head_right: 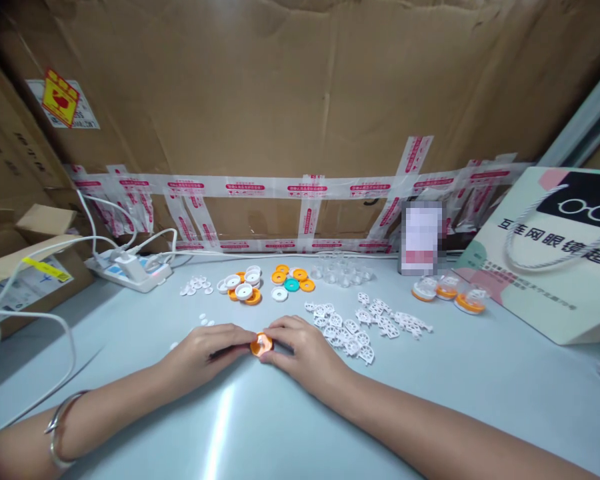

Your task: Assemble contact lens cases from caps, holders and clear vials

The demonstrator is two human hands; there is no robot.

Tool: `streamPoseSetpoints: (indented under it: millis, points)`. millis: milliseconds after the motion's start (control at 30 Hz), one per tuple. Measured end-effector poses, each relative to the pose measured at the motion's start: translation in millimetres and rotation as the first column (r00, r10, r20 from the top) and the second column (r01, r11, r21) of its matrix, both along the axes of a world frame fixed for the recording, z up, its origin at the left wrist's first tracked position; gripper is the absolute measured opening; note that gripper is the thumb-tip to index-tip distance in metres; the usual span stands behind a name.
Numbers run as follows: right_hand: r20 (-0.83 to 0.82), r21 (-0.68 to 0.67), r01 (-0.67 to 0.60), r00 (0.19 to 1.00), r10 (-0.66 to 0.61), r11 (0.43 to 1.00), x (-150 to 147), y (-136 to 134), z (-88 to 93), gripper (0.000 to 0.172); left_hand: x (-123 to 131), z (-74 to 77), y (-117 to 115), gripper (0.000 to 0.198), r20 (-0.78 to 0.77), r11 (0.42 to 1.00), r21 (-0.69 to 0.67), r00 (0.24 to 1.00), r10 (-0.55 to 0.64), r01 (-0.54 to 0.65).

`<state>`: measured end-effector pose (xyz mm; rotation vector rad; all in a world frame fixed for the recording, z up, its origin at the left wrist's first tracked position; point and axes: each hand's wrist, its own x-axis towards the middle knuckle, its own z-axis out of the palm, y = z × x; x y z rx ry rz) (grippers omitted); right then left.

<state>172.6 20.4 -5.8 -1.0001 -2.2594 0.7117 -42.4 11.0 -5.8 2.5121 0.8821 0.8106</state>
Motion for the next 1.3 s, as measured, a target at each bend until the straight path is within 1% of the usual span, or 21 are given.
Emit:
streamPoseSetpoints:
  millis: [200,400,533,633,900,1167,1300]
  points:
    - [-0.057,0.017,0.005,0.998,-0.004,1.0,0.1,0.2,-1.1,0.022,-0.9,-0.2,1.8,0.029,-0.002,0.996,0.077,0.999,-0.042,0.042]
    - [-0.032,0.094,-0.004,0.999,0.007,0.996,-0.4,-2.3,-3.4,0.013,-1.1,-1.4,0.9,0.029,-0.036,0.992,0.112,0.998,-0.048,0.052]
    - [-0.01,0.143,-0.029,0.999,0.031,0.989,0.9,-4.8,-5.0,0.014,-3.3,-2.3,0.7,0.03,-0.065,0.99,0.127,0.997,-0.049,0.057]
    - [-0.001,0.151,-0.034,0.999,0.034,0.988,1.7,-5.6,-4.5,0.015,-3.6,-2.2,1.0,0.031,-0.07,0.989,0.14,0.997,-0.045,0.055]
    - [0.048,0.137,-0.025,0.999,0.019,0.99,0.5,-7.2,0.2,0.017,-1.6,2.1,-0.7,0.033,-0.078,0.99,0.126,0.996,-0.053,0.062]
    - [0.044,0.193,-0.06,0.998,0.053,0.979,0.4,-5.5,-2.2,0.014,-1.5,1.4,0.7,0.03,-0.08,0.989,0.131,0.995,-0.054,0.064]
    - [0.049,0.185,-0.063,0.997,0.054,0.981,1.0,-6.4,-0.8,0.014,-0.8,3.3,0.3,0.03,-0.084,0.99,0.124,0.995,-0.056,0.066]
